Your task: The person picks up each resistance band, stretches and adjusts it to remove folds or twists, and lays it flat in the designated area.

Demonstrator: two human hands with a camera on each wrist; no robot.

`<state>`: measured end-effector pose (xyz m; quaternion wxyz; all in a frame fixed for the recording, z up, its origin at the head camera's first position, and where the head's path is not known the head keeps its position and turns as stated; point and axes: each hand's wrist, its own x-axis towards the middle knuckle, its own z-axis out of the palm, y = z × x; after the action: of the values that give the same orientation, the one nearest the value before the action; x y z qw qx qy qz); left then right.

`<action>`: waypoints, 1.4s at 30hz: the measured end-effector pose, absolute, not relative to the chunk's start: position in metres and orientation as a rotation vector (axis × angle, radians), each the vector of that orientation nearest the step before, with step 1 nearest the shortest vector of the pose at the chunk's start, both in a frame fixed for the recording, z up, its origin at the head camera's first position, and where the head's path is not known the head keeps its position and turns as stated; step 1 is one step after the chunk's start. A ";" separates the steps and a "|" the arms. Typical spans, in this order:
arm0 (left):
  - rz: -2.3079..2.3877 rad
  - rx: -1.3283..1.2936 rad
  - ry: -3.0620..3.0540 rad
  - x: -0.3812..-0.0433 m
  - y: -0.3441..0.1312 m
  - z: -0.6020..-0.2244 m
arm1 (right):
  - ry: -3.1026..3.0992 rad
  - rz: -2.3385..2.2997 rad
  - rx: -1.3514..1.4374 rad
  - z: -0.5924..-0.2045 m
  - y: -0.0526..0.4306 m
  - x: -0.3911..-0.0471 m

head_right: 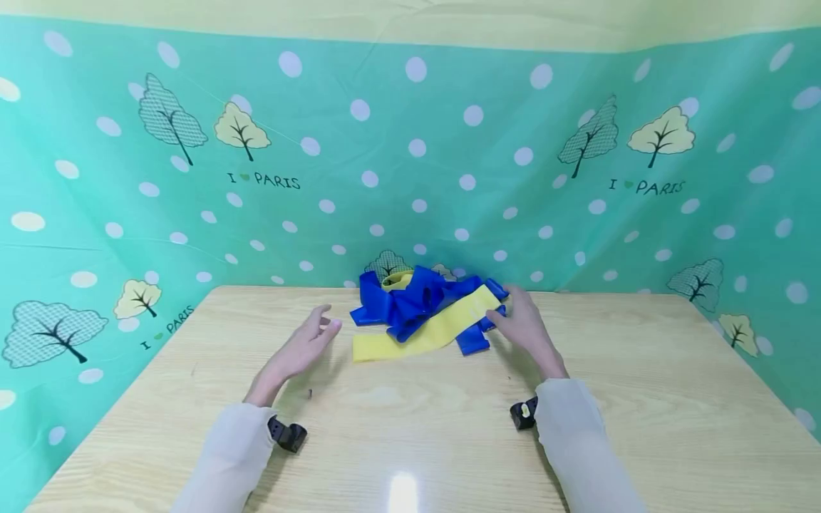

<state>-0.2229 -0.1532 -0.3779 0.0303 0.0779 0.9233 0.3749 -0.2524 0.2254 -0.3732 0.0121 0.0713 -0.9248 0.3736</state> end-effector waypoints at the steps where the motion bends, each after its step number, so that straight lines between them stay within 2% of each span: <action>1: 1.204 0.222 2.802 -0.224 -0.151 -0.378 | -2.887 1.191 0.208 -0.374 0.224 -0.253; 8: 1.218 -0.029 2.716 -0.231 -0.130 -0.381 | -2.936 1.279 0.072 -0.380 0.213 -0.272; 14: 1.251 -0.062 2.700 -0.234 -0.113 -0.388 | -2.879 1.301 -0.116 -0.385 0.214 -0.282; 26: 1.383 -0.171 2.703 -0.233 -0.114 -0.388 | -2.631 1.169 -0.169 -0.385 0.205 -0.278; 42: 1.727 -0.131 2.497 -0.232 -0.137 -0.380 | -2.625 1.746 -0.244 -0.363 0.208 -0.249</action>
<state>-0.2315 -0.1371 -0.3799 0.0515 -0.0432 0.8206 0.5675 -0.2492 0.2079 -0.3626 -0.0101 -0.0770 -0.8301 0.5522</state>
